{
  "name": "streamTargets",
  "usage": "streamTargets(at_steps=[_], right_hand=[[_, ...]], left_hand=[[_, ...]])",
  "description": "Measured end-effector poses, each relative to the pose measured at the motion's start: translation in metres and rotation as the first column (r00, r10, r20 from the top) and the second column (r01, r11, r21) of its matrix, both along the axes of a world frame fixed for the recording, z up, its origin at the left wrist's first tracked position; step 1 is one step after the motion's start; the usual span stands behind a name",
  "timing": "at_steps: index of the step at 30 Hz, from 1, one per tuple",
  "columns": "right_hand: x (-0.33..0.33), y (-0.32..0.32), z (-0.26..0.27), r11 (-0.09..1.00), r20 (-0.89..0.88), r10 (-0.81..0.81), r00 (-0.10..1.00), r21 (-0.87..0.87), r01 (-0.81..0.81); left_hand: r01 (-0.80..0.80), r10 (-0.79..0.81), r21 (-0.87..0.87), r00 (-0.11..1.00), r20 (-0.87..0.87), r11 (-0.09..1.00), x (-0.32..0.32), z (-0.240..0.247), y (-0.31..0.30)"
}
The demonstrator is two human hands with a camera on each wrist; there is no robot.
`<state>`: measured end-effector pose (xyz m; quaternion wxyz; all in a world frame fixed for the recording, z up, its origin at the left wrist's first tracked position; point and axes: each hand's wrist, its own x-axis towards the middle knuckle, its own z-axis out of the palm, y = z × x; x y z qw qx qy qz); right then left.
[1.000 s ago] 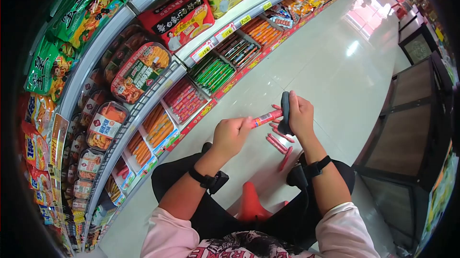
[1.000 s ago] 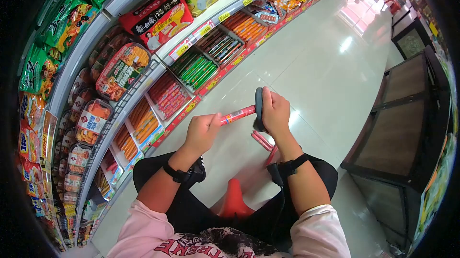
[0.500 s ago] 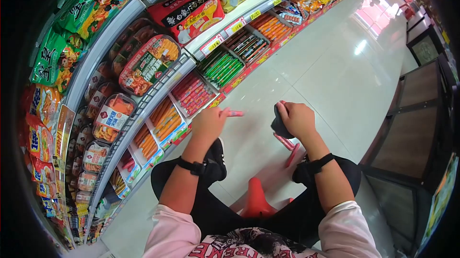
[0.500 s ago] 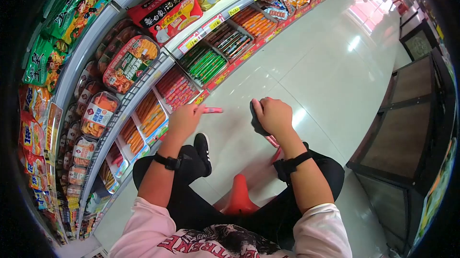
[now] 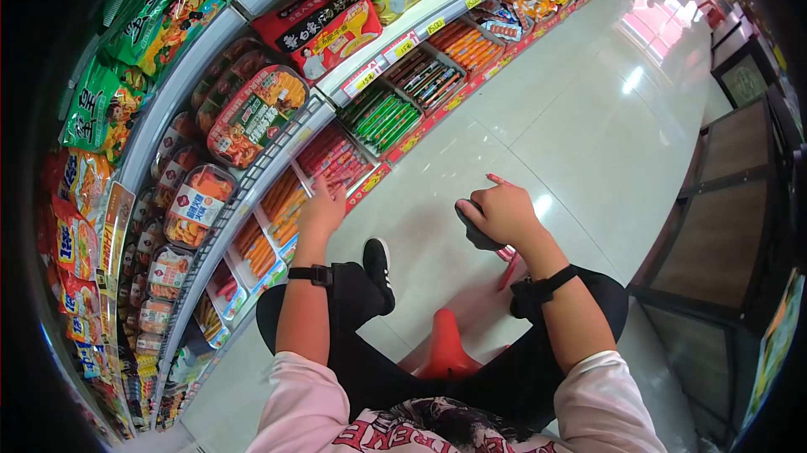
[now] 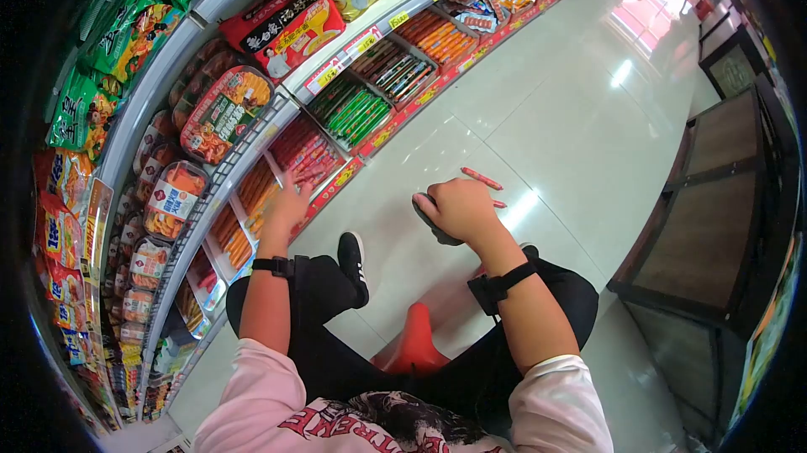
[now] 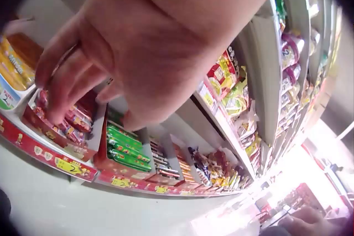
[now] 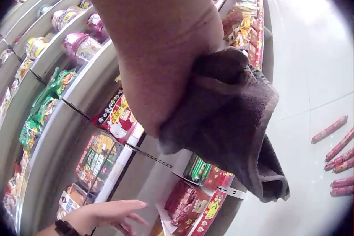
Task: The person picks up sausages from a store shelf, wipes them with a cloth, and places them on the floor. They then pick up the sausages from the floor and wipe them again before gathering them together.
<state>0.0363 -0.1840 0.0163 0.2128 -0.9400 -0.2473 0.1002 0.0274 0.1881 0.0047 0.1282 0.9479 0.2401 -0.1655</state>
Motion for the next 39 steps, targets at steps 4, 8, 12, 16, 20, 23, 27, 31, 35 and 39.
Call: streamTargets(at_steps=[4, 8, 12, 16, 20, 23, 27, 31, 35, 39], right_hand=[[-0.002, 0.000, 0.009, 0.995, -0.099, 0.054, 0.994, -0.079, -0.062], [-0.009, 0.004, 0.027, 0.983, -0.165, 0.066, 0.984, -0.156, -0.093], [-0.020, 0.013, 0.028, 0.937, -0.254, 0.082, 0.964, -0.311, -0.161], [-0.049, 0.021, 0.011, 0.922, -0.296, 0.190, 0.936, -0.274, -0.274], [-0.080, 0.035, -0.001, 0.855, -0.465, 0.234, 0.854, -0.320, -0.408], [-0.104, 0.048, -0.028, 0.798, -0.551, 0.271, 0.789, -0.329, -0.505], [-0.118, 0.059, -0.026, 0.766, -0.581, 0.330, 0.744, -0.296, -0.570], [-0.120, 0.057, -0.003, 0.765, -0.540, 0.372, 0.755, -0.282, -0.579], [-0.124, 0.047, 0.011, 0.794, -0.490, 0.376, 0.786, -0.267, -0.546], [-0.120, 0.019, 0.026, 0.830, -0.538, 0.344, 0.770, -0.209, -0.517]], left_hand=[[0.244, -0.291, -0.174, 0.894, -0.340, 0.954, -0.002, -0.029, -0.011], [0.399, -0.422, -0.138, 0.845, -0.329, 0.906, -0.011, -0.046, -0.025], [0.419, -0.434, -0.120, 0.837, -0.333, 0.900, -0.012, -0.045, -0.031], [0.474, -0.479, -0.107, 0.804, -0.353, 0.874, -0.015, -0.051, -0.039], [0.498, -0.536, -0.200, 0.759, -0.371, 0.844, -0.021, -0.054, -0.063], [0.587, -0.644, -0.264, 0.689, -0.334, 0.765, -0.031, -0.095, -0.072], [0.578, -0.707, -0.409, 0.599, -0.376, 0.707, -0.046, -0.124, -0.095], [0.585, -0.757, -0.481, 0.505, -0.415, 0.653, -0.053, -0.171, -0.104], [0.729, -0.780, -0.317, 0.470, -0.413, 0.607, -0.057, -0.214, -0.128], [0.881, -0.868, -0.173, 0.367, -0.335, 0.440, -0.048, -0.252, -0.174]])
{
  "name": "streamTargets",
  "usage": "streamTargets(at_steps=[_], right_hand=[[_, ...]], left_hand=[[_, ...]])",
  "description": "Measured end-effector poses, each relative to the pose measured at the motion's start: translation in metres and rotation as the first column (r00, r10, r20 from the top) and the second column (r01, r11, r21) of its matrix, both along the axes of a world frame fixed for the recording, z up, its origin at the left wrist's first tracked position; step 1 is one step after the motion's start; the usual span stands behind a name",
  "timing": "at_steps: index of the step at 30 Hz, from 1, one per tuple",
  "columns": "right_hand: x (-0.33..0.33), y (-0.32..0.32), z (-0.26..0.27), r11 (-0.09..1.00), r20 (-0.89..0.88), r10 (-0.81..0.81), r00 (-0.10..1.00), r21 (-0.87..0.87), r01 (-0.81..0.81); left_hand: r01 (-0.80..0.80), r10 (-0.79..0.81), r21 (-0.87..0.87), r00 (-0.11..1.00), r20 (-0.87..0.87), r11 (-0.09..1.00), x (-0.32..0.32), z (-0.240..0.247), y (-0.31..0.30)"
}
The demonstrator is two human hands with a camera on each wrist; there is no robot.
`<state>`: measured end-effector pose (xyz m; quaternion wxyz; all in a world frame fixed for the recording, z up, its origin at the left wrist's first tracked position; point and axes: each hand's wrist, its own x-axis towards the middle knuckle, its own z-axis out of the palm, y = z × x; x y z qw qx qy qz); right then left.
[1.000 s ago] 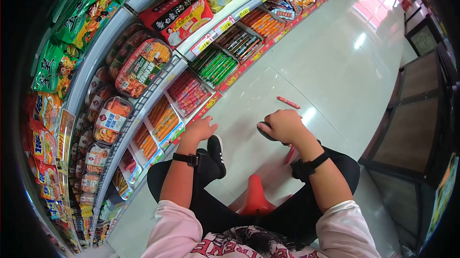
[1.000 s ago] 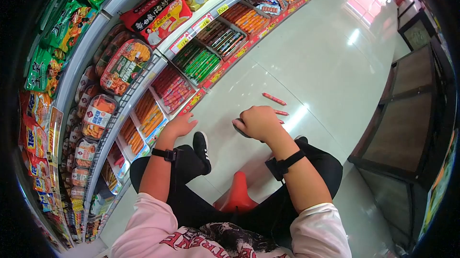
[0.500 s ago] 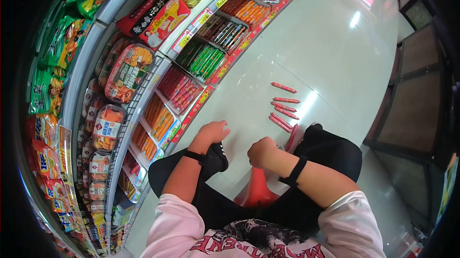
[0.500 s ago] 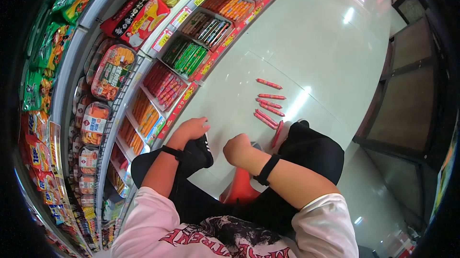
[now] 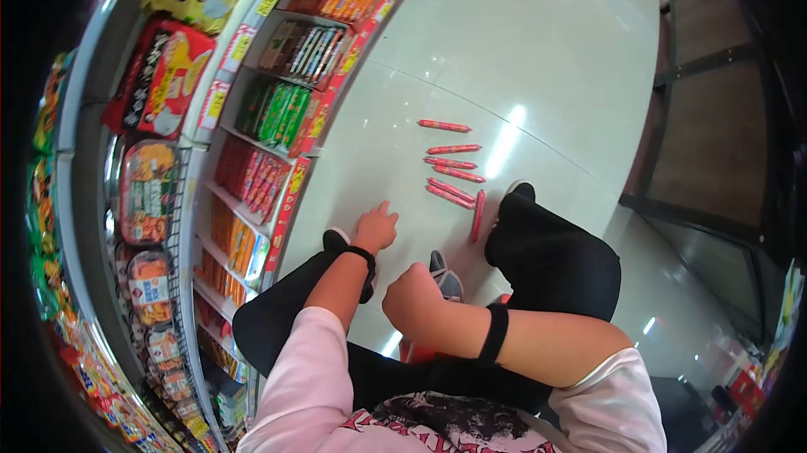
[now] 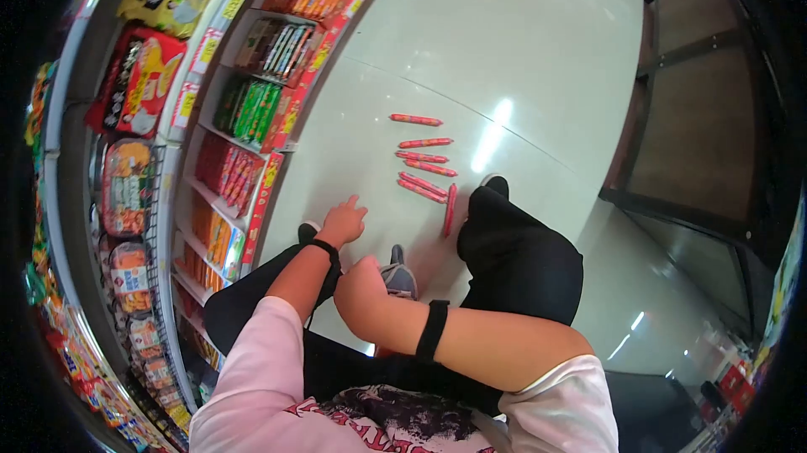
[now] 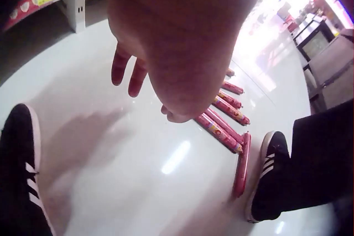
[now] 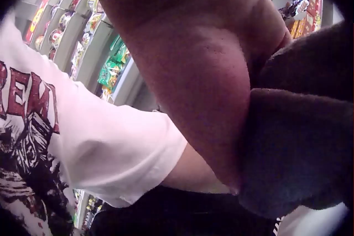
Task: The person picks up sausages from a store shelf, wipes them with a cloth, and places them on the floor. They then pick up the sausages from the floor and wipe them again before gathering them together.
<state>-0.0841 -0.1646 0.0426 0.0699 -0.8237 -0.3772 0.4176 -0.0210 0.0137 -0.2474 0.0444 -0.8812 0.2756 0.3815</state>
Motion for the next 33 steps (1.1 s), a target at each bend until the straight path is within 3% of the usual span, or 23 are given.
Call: streamTargets(at_steps=[2, 5, 8, 11, 14, 17, 20, 26, 33], right_hand=[[0.000, -0.010, -0.004, 0.999, -0.051, -0.041, 0.998, -0.019, 0.040], [0.006, -0.026, -0.014, 0.994, -0.170, -0.078, 0.982, -0.083, 0.064], [0.011, -0.047, -0.010, 0.988, -0.169, -0.098, 0.981, -0.134, 0.075], [0.007, -0.062, -0.009, 0.974, -0.128, -0.200, 0.971, -0.135, 0.183], [0.024, -0.086, 0.009, 0.962, -0.216, -0.266, 0.939, -0.121, 0.245], [0.021, -0.099, 0.007, 0.935, -0.019, -0.332, 0.943, -0.141, 0.326], [0.019, -0.111, 0.001, 0.918, 0.179, -0.385, 0.906, -0.028, 0.395], [0.016, -0.114, -0.003, 0.899, 0.196, -0.436, 0.879, 0.049, 0.435], [0.016, -0.106, -0.007, 0.924, 0.239, -0.378, 0.895, 0.035, 0.381]], left_hand=[[-0.010, 0.011, -0.075, 1.000, 0.014, 0.997, 0.001, -0.025, -0.022], [0.096, -0.091, -0.134, 0.995, 0.039, 0.986, 0.007, -0.039, -0.058], [0.237, -0.210, -0.241, 0.969, 0.134, 0.941, 0.006, -0.065, -0.086], [0.145, -0.187, -0.264, 0.972, -0.140, 0.954, -0.002, -0.080, -0.123], [0.096, -0.161, -0.318, 0.970, -0.184, 0.943, -0.025, -0.072, -0.148], [0.070, -0.141, -0.296, 0.964, -0.227, 0.953, -0.052, -0.085, -0.160], [0.190, -0.230, -0.320, 0.969, -0.092, 0.928, -0.075, -0.109, -0.165], [0.159, -0.153, -0.381, 0.987, 0.047, 0.911, -0.099, -0.124, -0.168], [0.213, -0.204, -0.400, 0.977, 0.066, 0.891, -0.090, -0.083, -0.144]])
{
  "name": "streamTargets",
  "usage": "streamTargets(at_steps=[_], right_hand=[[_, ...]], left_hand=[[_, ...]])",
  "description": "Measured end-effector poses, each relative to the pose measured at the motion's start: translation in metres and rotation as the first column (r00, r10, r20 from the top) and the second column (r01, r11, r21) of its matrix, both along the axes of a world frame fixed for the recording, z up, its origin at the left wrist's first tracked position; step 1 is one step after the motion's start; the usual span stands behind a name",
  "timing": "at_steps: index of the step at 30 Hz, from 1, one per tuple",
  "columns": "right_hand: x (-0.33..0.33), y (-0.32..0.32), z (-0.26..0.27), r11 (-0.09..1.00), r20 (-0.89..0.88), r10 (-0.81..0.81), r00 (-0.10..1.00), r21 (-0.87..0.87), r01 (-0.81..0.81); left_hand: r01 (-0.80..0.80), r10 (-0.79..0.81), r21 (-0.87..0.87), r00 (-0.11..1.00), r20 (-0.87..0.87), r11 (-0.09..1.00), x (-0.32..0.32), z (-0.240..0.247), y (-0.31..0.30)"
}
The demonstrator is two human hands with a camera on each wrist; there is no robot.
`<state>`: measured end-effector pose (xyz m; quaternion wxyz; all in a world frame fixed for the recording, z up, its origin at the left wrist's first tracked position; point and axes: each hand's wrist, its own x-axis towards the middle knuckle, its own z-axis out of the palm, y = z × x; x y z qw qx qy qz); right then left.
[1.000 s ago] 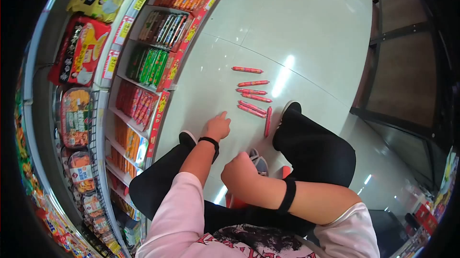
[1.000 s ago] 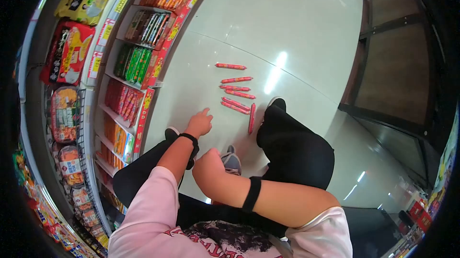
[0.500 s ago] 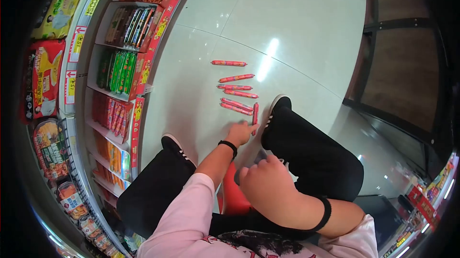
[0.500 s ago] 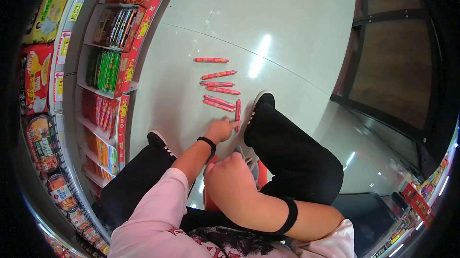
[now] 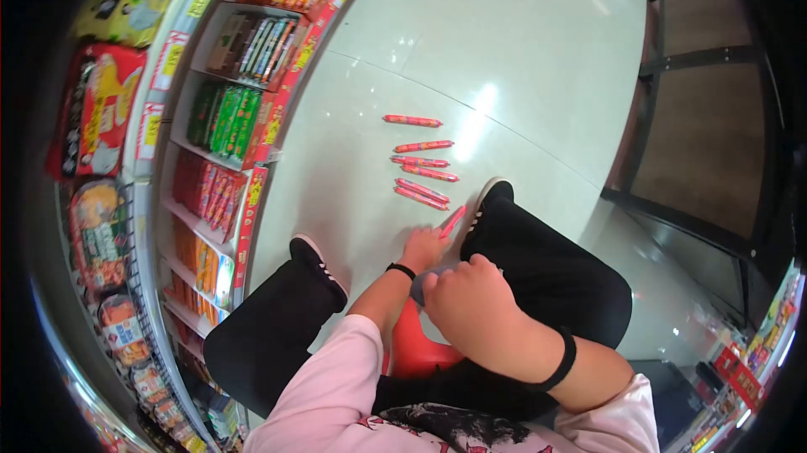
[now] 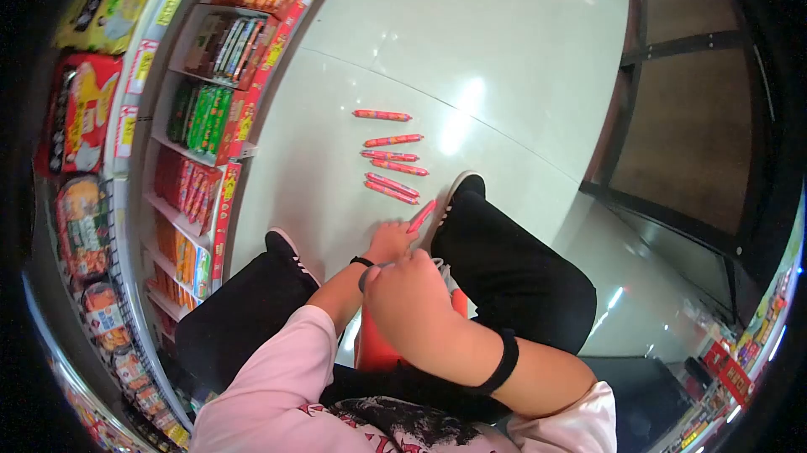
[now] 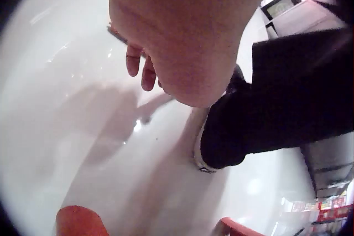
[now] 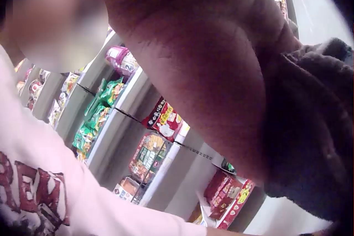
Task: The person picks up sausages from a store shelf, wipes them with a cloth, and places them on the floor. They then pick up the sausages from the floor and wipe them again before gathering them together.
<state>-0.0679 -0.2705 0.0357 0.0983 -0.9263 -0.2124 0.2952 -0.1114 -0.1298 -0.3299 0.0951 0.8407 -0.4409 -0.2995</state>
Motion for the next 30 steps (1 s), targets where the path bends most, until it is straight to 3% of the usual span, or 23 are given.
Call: streamTargets(at_steps=[2, 3, 4, 6, 8, 10, 14, 15, 16, 18, 20, 22, 23, 24, 27, 28, 30], right_hand=[[0.001, 0.002, -0.002, 0.999, 0.031, -0.012, 0.999, 0.051, 0.010], [0.002, 0.003, -0.004, 0.998, 0.082, 0.002, 0.997, 0.063, -0.007], [0.004, 0.004, -0.005, 0.997, 0.134, 0.014, 0.991, 0.074, -0.024], [0.012, 0.006, -0.002, 0.992, 0.169, -0.016, 0.986, 0.125, -0.005], [0.029, 0.009, 0.009, 0.977, 0.130, -0.093, 0.987, 0.201, 0.065], [0.042, 0.013, 0.016, 0.957, 0.160, -0.177, 0.971, 0.259, 0.132], [0.064, 0.011, 0.036, 0.807, 0.162, -0.427, 0.890, 0.512, 0.294], [0.069, 0.011, 0.037, 0.749, 0.174, -0.497, 0.850, 0.580, 0.320], [0.073, 0.008, 0.066, 0.640, -0.107, -0.524, 0.845, 0.605, 0.474], [0.083, 0.004, 0.051, 0.173, -0.449, -0.488, 0.749, 0.791, 0.587], [0.093, 0.004, 0.049, -0.343, -0.729, -0.235, 0.643, 0.681, 0.647], [0.096, 0.004, 0.056, -0.609, -0.827, 0.069, 0.558, 0.409, 0.680], [0.097, 0.004, 0.057, -0.692, -0.824, 0.232, 0.517, 0.234, 0.683], [0.102, 0.000, 0.041, -0.707, -0.712, 0.345, 0.612, 0.232, 0.668], [0.093, 0.010, 0.037, -0.724, -0.590, 0.400, 0.701, 0.266, 0.637], [0.103, 0.014, 0.026, -0.696, -0.687, 0.348, 0.638, 0.266, 0.667], [0.109, 0.019, 0.014, -0.645, -0.708, 0.413, 0.573, 0.216, 0.733]], left_hand=[[-0.033, 0.035, 0.092, 0.999, -0.019, 0.995, 0.002, 0.009, 0.008], [-0.305, 0.265, -0.093, 0.914, -0.306, 0.948, -0.004, 0.003, 0.018], [-0.580, 0.377, -0.191, 0.710, -0.595, 0.792, -0.002, 0.012, 0.030], [-0.672, 0.325, -0.389, 0.684, -0.653, 0.631, 0.008, 0.060, 0.063], [-0.473, 0.408, -0.071, 0.819, -0.404, 0.878, 0.019, 0.004, 0.092], [-0.424, 0.481, 0.243, 0.835, -0.267, 0.872, 0.062, 0.124, 0.090], [-0.637, 0.624, -0.097, 0.769, -0.136, 0.765, 0.116, 0.167, 0.148], [-0.677, 0.668, -0.156, 0.736, -0.112, 0.719, 0.130, 0.201, 0.156], [-0.710, 0.709, -0.217, 0.699, -0.093, 0.670, 0.142, 0.235, 0.164], [-0.696, 0.749, -0.368, 0.662, 0.003, 0.617, 0.159, 0.284, 0.186], [-0.778, 0.780, -0.523, 0.550, -0.299, 0.348, 0.153, 0.336, 0.193], [-0.789, 0.721, -0.606, 0.478, -0.502, 0.102, 0.151, 0.361, 0.190], [-0.769, 0.693, -0.640, 0.463, -0.553, 0.004, 0.148, 0.365, 0.189], [-0.745, 0.660, -0.660, 0.451, -0.602, -0.093, 0.146, 0.369, 0.188], [-0.662, 0.678, -0.745, 0.510, -0.529, -0.084, 0.143, 0.381, 0.164], [-0.656, 0.648, -0.748, 0.525, -0.551, -0.104, 0.143, 0.377, 0.157], [-0.651, 0.623, -0.759, 0.582, -0.522, -0.027, 0.138, 0.375, 0.144]])
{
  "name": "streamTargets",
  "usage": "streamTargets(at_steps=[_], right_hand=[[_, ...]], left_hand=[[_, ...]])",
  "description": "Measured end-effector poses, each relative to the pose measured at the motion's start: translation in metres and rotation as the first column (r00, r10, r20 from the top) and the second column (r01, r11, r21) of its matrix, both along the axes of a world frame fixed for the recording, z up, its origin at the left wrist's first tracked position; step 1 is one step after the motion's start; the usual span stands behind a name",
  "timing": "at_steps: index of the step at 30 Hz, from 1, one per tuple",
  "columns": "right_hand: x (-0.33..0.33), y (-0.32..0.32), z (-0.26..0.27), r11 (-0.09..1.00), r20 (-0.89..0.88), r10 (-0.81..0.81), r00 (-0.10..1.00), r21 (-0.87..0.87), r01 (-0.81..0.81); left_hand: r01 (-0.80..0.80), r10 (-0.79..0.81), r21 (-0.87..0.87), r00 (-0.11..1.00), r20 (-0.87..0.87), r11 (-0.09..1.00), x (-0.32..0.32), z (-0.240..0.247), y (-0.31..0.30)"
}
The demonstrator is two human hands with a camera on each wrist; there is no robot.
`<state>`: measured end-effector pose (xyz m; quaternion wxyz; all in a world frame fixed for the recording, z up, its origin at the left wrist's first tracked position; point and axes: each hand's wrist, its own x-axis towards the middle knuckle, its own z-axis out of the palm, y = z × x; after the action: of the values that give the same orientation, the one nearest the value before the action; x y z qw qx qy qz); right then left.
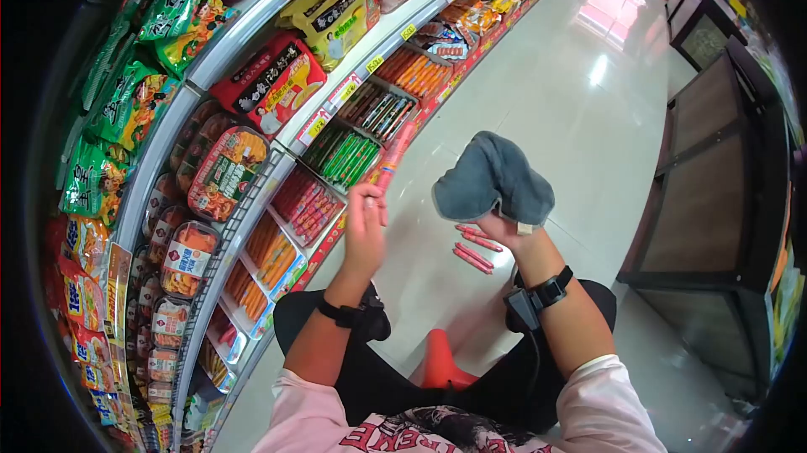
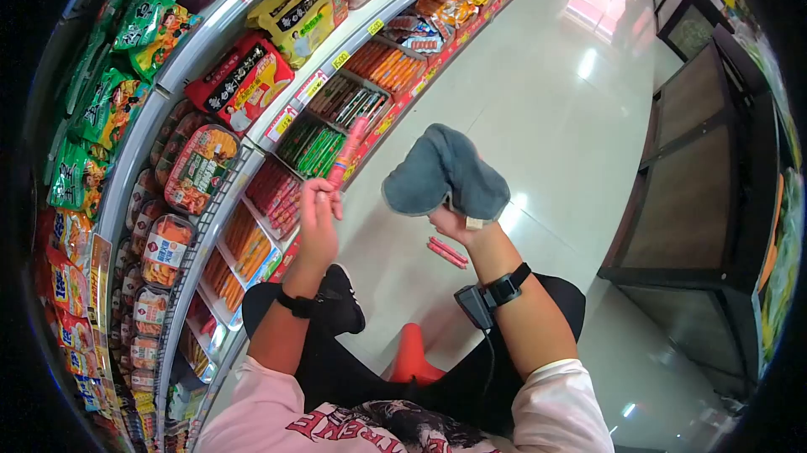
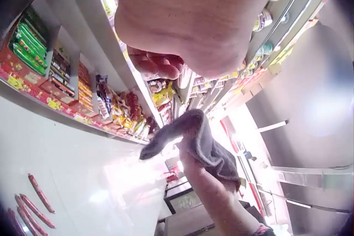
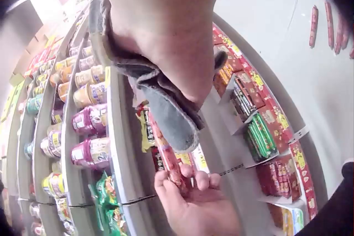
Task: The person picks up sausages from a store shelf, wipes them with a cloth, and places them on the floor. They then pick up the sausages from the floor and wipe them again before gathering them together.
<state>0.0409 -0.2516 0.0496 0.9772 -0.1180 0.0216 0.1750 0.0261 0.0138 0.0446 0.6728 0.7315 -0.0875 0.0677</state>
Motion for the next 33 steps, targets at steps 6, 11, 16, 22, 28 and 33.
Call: streamTargets(at_steps=[6, 11, 16, 22, 28, 33], right_hand=[[0.000, 0.023, 0.000, 0.993, -0.207, 0.116, 0.972, -0.005, -0.119], [0.009, 0.045, -0.001, 0.914, -0.179, -0.162, 0.971, -0.398, 0.079], [0.012, 0.041, -0.008, 0.909, -0.289, -0.188, 0.939, -0.413, 0.055], [0.015, 0.038, -0.014, 0.872, -0.111, -0.298, 0.948, -0.436, 0.222], [0.015, 0.035, -0.003, 0.771, -0.196, -0.400, 0.895, -0.601, 0.213], [0.017, 0.032, -0.024, 0.606, -0.145, -0.459, 0.876, -0.773, 0.189]], left_hand=[[0.168, -0.159, 0.275, 0.986, -0.057, 0.947, -0.010, -0.011, -0.029], [0.332, -0.269, 0.536, 0.943, -0.195, 0.776, -0.014, -0.003, -0.042], [0.506, -0.399, 0.371, 0.856, -0.330, 0.779, -0.021, -0.002, -0.042], [0.298, -0.775, -0.717, 0.300, -0.556, 0.630, -0.013, 0.017, -0.027], [0.468, -0.581, -0.363, 0.508, -0.636, 0.806, -0.019, 0.014, -0.041], [0.460, -0.321, 0.433, 0.877, -0.358, 0.775, -0.020, -0.002, -0.044]])
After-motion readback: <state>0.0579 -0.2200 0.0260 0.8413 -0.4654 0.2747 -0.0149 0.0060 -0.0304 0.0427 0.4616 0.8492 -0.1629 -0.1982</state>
